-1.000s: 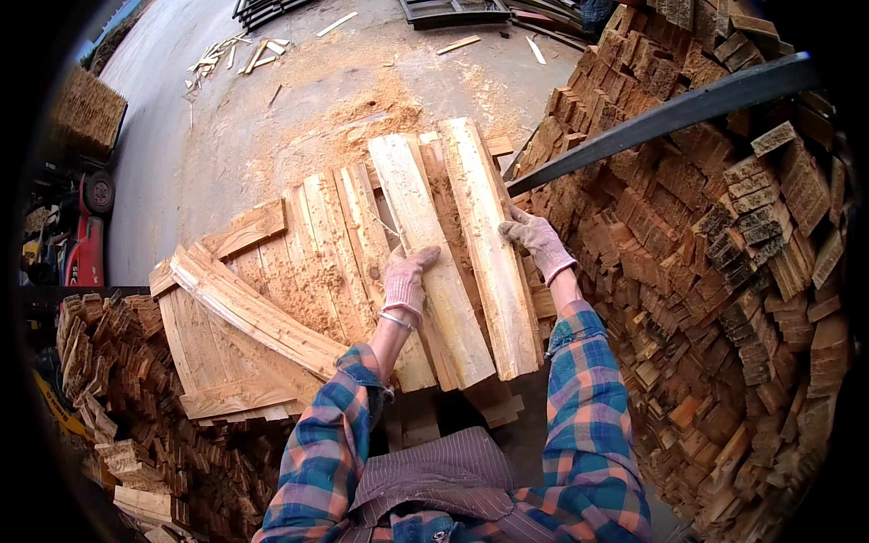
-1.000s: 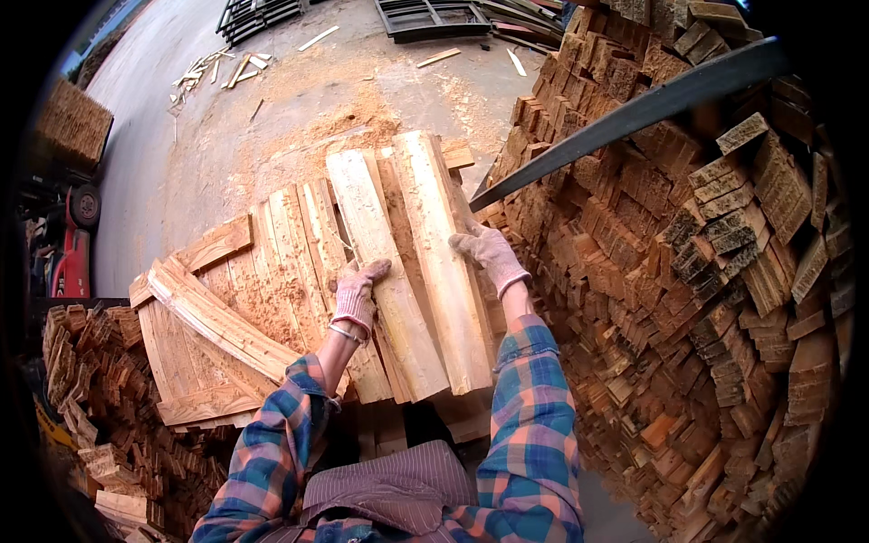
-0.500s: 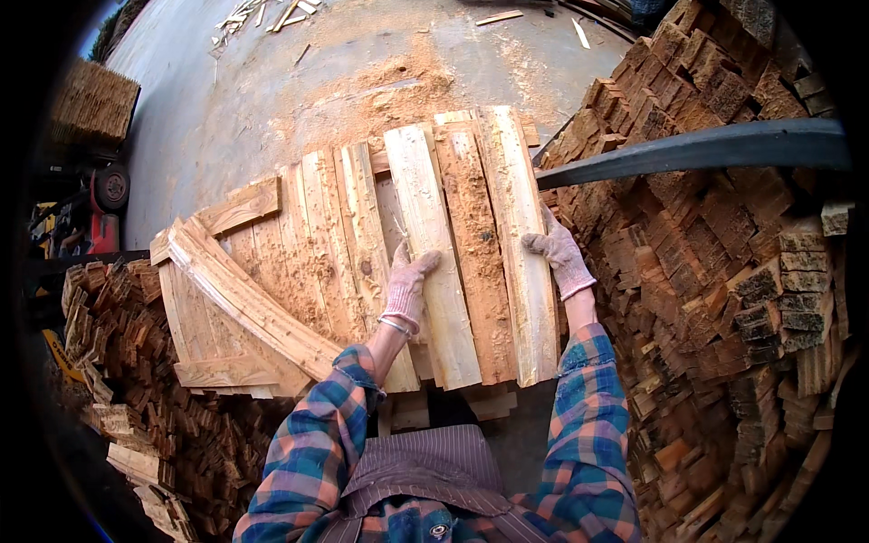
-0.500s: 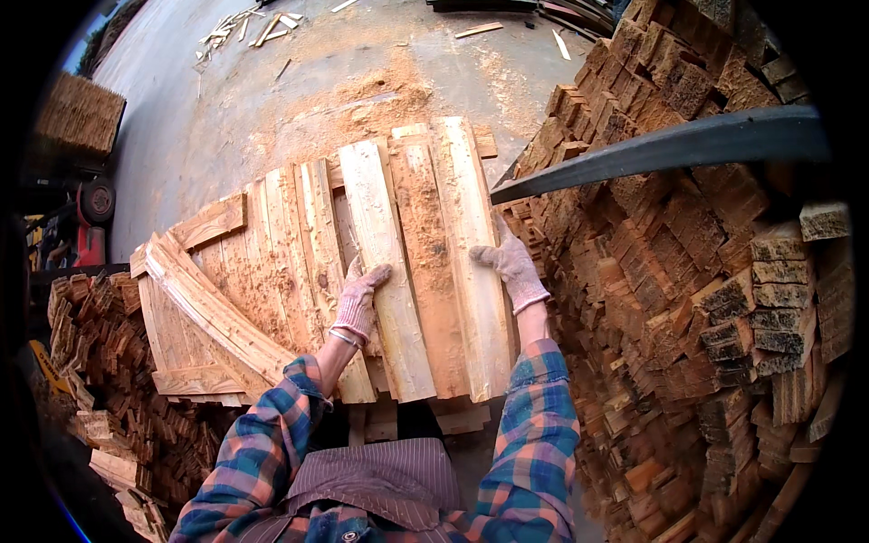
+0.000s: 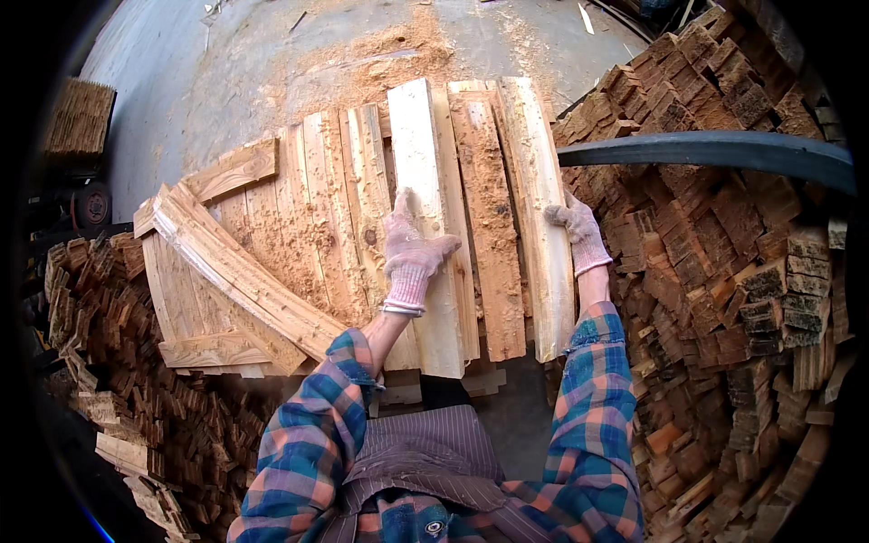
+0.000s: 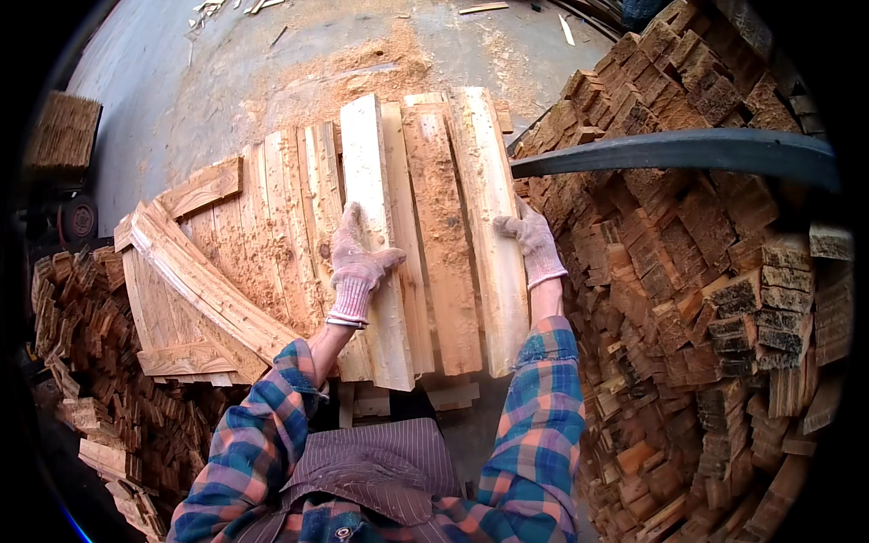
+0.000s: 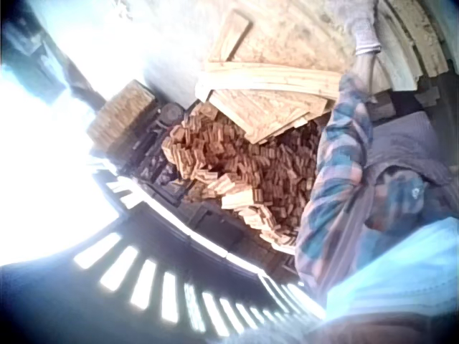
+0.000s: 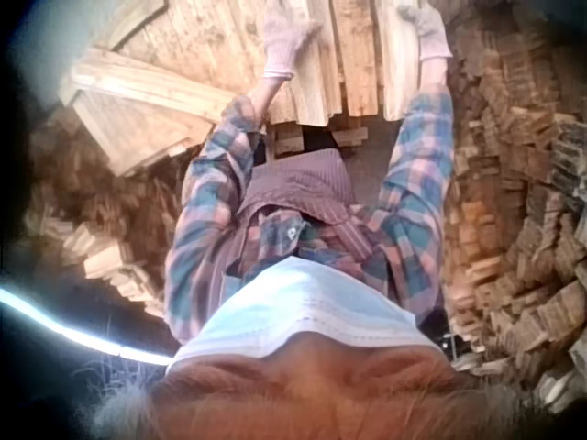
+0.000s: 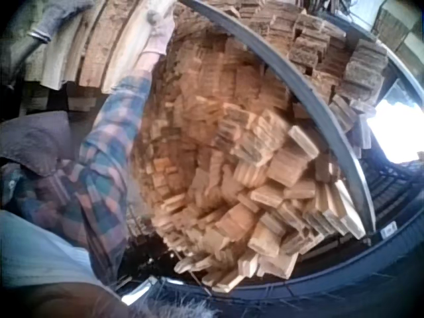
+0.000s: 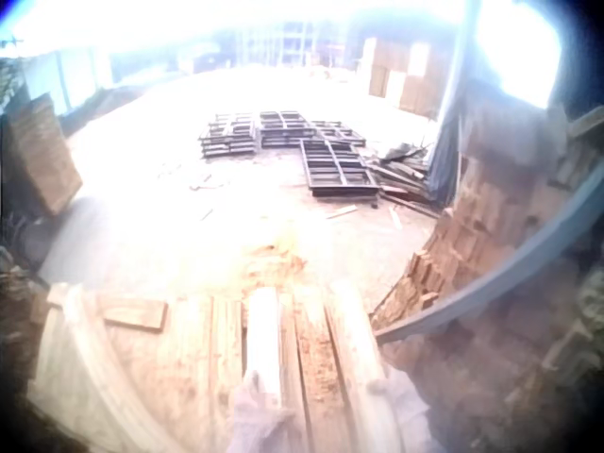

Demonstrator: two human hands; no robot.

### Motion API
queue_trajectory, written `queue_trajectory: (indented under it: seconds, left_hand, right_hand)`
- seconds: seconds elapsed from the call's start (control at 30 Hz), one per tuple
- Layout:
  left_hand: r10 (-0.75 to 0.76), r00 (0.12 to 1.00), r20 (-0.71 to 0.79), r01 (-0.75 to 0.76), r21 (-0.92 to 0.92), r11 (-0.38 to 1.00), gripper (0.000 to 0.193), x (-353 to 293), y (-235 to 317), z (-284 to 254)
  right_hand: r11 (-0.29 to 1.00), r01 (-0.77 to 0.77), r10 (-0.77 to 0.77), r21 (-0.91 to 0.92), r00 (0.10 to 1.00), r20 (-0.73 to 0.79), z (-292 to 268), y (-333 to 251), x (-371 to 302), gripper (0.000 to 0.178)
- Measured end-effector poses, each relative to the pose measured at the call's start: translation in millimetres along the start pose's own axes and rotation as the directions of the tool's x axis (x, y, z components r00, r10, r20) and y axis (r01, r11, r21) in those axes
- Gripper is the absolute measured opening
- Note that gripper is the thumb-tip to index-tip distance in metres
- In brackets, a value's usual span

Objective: The person repeatedly picks up wooden planks from a large pile and places them onto a wooden pallet. The worker arranges the planks in a neat stack, alternating their orientation to create a stable structure. The task involves continuous manual handling of lumber in an industrial setting.

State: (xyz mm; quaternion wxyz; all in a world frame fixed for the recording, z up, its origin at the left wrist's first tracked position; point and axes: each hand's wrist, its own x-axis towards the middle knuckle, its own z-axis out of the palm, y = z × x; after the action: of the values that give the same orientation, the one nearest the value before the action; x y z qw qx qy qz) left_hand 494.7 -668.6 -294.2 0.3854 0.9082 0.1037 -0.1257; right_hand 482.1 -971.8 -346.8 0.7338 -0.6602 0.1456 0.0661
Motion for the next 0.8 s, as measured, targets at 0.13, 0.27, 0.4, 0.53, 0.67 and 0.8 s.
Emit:
queue_trajectory:
  seconds: [0.13,0.27,0.4,0.53,0.67,0.8]
  left_hand:
    - [0.083,0.982,-0.17,-0.147,-0.407,0.901,0.102,-9.8,-37.5,-99.6]
    - [0.099,0.961,-0.257,-0.192,-0.371,0.908,0.09,-19.9,-83.5,-195.9]
    - [0.058,0.891,-0.45,0.054,0.234,0.971,0.091,-29.2,-133.6,-242.7]
    - [0.06,0.778,-0.626,0.23,0.372,0.899,0.079,-41.2,-240.8,-226.9]
    - [0.479,0.665,-0.573,0.401,0.815,0.417,0.067,-26.3,-294.2,-216.0]
    - [0.143,0.737,-0.661,0.455,0.641,0.619,0.077,-16.6,-298.6,-216.6]
  right_hand:
    - [0.986,-0.146,0.149,0.074,0.988,-0.036,52.0,-17.4,-1.6,0.034]
    - [0.886,-0.029,0.019,-0.462,0.999,-0.026,57.1,3.9,11.3,0.044]
    - [0.911,-0.19,0.19,-0.367,0.981,-0.035,52.8,-0.4,13.0,0.064]
    - [0.144,-0.295,-0.054,-0.945,0.951,-0.305,118.1,-67.8,-1.6,0.09]
    - [0.013,-0.339,0.178,-0.941,0.927,-0.331,166.6,-109.3,-9.8,0.105]
    - [0.186,-0.246,-0.011,-0.951,0.968,-0.252,95.8,-90.3,-7.4,0.107]
